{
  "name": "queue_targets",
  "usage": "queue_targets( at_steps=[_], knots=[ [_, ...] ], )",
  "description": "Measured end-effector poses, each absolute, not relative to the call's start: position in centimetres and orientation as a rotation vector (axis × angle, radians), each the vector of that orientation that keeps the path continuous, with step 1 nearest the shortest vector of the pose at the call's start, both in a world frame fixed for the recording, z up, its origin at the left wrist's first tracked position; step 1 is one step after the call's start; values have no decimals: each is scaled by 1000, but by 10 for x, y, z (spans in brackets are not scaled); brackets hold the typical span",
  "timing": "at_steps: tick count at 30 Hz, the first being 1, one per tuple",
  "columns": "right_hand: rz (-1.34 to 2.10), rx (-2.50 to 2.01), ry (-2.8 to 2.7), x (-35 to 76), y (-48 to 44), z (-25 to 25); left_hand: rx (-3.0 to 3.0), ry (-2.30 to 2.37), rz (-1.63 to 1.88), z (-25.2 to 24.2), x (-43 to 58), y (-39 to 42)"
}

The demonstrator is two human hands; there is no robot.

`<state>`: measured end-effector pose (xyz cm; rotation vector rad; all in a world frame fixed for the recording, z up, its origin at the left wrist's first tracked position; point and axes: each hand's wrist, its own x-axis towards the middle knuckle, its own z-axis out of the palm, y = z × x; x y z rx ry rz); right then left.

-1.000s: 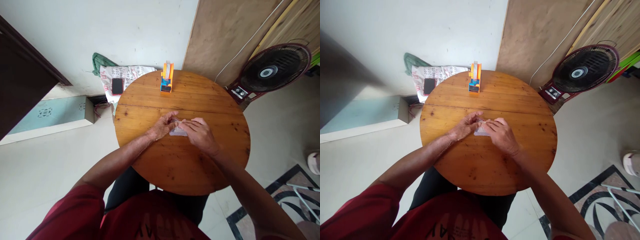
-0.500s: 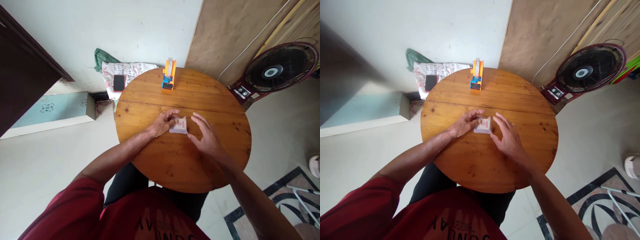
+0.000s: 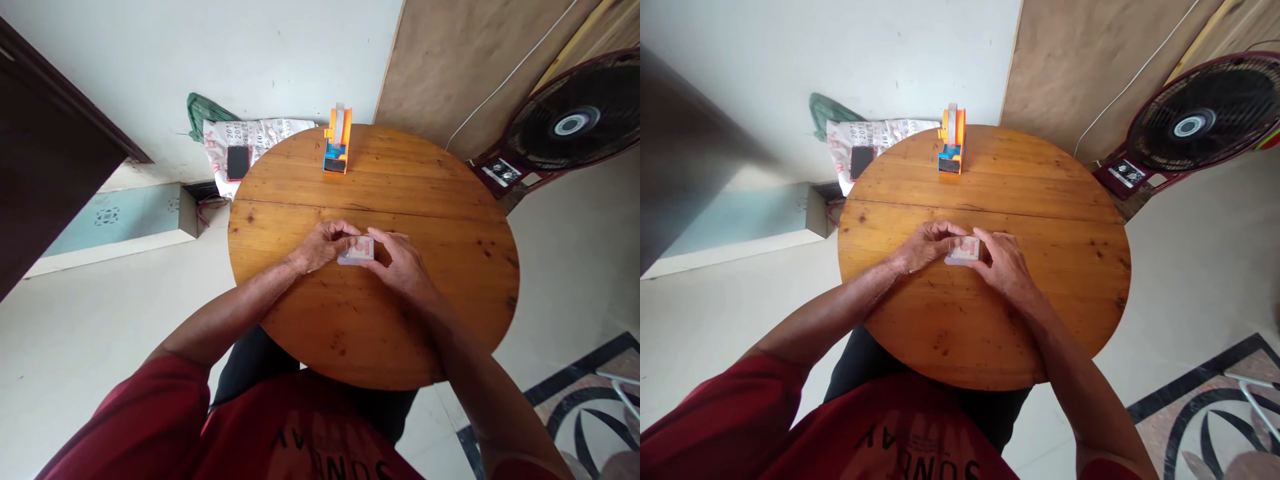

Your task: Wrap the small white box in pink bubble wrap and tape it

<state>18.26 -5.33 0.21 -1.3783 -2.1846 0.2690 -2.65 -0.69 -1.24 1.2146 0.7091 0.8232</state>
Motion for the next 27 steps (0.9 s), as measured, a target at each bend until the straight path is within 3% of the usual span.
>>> queue_targets(
  at_steps=[8,22,27],
  knots=[
    [352,-1368,-2118,184,-60,13,1291,806,909,-5,-34,-2],
    [88,-1238,-2286,179,-63,16,1260,636,896,-9,-31,-1],
    [249,-1273,-2183,186,-59,19,1275,648,879,-7,-30,-1]
  ],
)
